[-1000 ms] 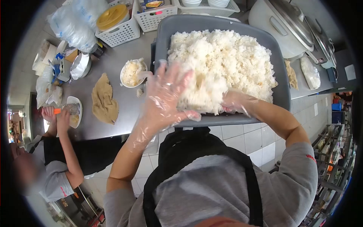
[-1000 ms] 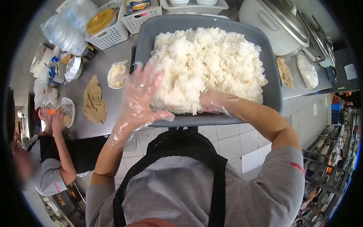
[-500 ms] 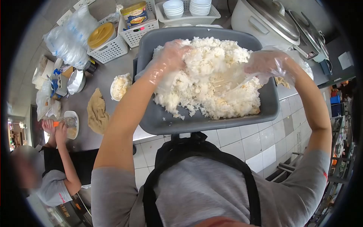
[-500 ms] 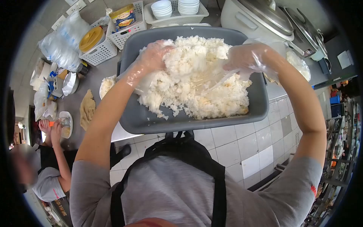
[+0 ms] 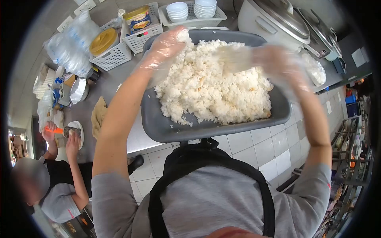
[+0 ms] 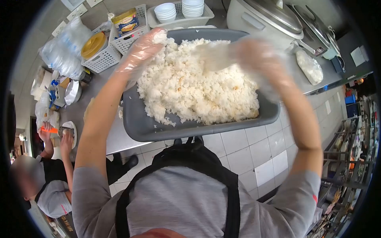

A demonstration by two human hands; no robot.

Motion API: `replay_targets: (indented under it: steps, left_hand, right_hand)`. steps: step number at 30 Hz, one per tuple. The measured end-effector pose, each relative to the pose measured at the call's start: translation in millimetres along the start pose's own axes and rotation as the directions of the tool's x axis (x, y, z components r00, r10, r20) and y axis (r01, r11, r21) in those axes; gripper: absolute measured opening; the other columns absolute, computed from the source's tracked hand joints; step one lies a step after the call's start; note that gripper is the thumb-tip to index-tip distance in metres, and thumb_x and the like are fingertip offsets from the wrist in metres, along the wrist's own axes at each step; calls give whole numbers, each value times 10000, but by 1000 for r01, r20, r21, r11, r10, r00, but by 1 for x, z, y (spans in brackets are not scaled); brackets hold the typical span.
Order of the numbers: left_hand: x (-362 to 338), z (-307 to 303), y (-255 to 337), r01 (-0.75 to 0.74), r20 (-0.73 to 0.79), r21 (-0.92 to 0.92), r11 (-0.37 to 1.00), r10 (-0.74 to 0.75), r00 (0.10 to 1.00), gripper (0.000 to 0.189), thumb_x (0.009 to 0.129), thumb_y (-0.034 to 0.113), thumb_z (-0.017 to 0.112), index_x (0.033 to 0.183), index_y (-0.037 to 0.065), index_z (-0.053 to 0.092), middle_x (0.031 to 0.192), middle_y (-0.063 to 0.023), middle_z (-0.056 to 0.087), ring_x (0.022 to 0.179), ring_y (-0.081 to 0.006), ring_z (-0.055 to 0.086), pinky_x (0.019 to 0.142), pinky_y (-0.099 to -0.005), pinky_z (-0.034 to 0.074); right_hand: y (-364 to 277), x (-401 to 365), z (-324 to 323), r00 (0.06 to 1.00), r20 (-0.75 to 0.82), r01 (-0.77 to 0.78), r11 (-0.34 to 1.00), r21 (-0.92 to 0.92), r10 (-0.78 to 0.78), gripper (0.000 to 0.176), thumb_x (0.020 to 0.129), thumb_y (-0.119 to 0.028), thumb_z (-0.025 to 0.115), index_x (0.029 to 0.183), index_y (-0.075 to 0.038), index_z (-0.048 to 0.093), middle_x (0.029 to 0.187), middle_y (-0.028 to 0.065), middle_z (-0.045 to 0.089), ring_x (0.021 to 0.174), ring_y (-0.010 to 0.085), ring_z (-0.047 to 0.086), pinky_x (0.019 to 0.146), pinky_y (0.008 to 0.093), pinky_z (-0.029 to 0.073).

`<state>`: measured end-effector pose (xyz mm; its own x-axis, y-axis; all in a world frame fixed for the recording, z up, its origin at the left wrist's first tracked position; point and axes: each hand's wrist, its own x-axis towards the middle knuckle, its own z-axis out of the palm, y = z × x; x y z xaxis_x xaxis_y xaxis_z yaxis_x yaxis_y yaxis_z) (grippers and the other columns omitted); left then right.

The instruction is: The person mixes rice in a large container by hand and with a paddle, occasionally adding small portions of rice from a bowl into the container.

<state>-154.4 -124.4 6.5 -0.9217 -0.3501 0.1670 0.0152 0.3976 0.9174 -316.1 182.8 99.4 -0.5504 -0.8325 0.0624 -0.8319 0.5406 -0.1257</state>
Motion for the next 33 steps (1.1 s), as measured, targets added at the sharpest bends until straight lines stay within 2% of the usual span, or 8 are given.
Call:
replay_targets:
  steps: [2, 8, 13, 19, 24, 27, 29, 33]
  left_hand:
    - [-8, 4, 10, 40, 37, 348, 937, -56, 998, 603, 784, 254, 679, 1334, 161, 451, 1236, -189, 529, 1135, -266, 517, 968, -345, 406]
    - [-43, 19, 25, -198, 156, 929, 311, 155, 975, 764, 783, 492, 665, 1412, 207, 340, 1428, -240, 336, 1290, -337, 400, 1075, -377, 329]
    - [-72, 46, 17, -351, 202, 210, 912, 311, 929, 315, 888, 294, 556, 1126, 88, 568, 1123, -121, 577, 1047, -244, 559, 931, -372, 454]
    - [-95, 80, 24, -638, 537, 558, 531, 355, 765, 157, 863, 188, 542, 850, 53, 620, 800, -63, 623, 817, -206, 615, 710, -335, 523]
    - [-92, 76, 0, -561, 415, 472, 681, 390, 822, 119, 824, 135, 554, 880, 57, 625, 809, -73, 613, 770, -242, 606, 702, -328, 513]
    - [-94, 46, 50, -290, 233, 285, 913, 228, 945, 212, 849, 210, 611, 966, 40, 660, 884, -105, 632, 820, -220, 620, 789, -316, 493]
    - [-99, 30, 67, -165, 157, 303, 939, 121, 980, 230, 858, 217, 619, 988, 33, 662, 928, -118, 634, 837, -201, 625, 795, -308, 492]
    - [-105, 12, 58, -128, 59, 340, 932, 115, 992, 172, 828, 121, 632, 950, 1, 649, 985, -135, 627, 894, -188, 621, 792, -293, 495]
  right_hand:
    - [-59, 31, 34, 898, 390, -165, 978, -129, 203, 263, 940, -207, 410, 1033, -108, 635, 1023, 119, 639, 918, 237, 620, 849, 365, 504]
    - [-85, 30, 1, 951, 302, -10, 986, -168, 61, 329, 928, -351, 421, 960, -104, 637, 881, 133, 642, 835, 245, 629, 722, 388, 504]
    - [-20, 55, 2, 996, 13, -77, 961, -264, 84, 382, 819, -390, 607, 1042, -81, 631, 1019, 168, 633, 987, 263, 601, 843, 404, 473]
    - [-3, 102, 91, 992, 68, 125, 808, -576, -105, 318, 801, -309, 606, 1003, -66, 642, 1065, 138, 628, 1005, 264, 593, 883, 378, 465]
    - [-30, 84, 75, 939, 52, 329, 845, -422, -339, 225, 854, -239, 538, 960, -67, 636, 1070, 86, 630, 873, 220, 634, 815, 346, 505]
    - [-20, 62, 91, 695, -445, 634, 773, 9, -565, 191, 867, -165, 501, 960, -87, 648, 1012, 83, 640, 841, 218, 643, 782, 341, 519]
    - [-65, 33, 61, 910, -51, 411, 880, 239, -411, 185, 869, -166, 498, 946, -81, 643, 973, 91, 635, 804, 220, 638, 747, 325, 531]
    - [-99, 23, 103, 739, 41, 613, 645, -457, -673, 190, 813, -180, 558, 916, -37, 627, 859, 138, 616, 706, 244, 621, 597, 326, 522]
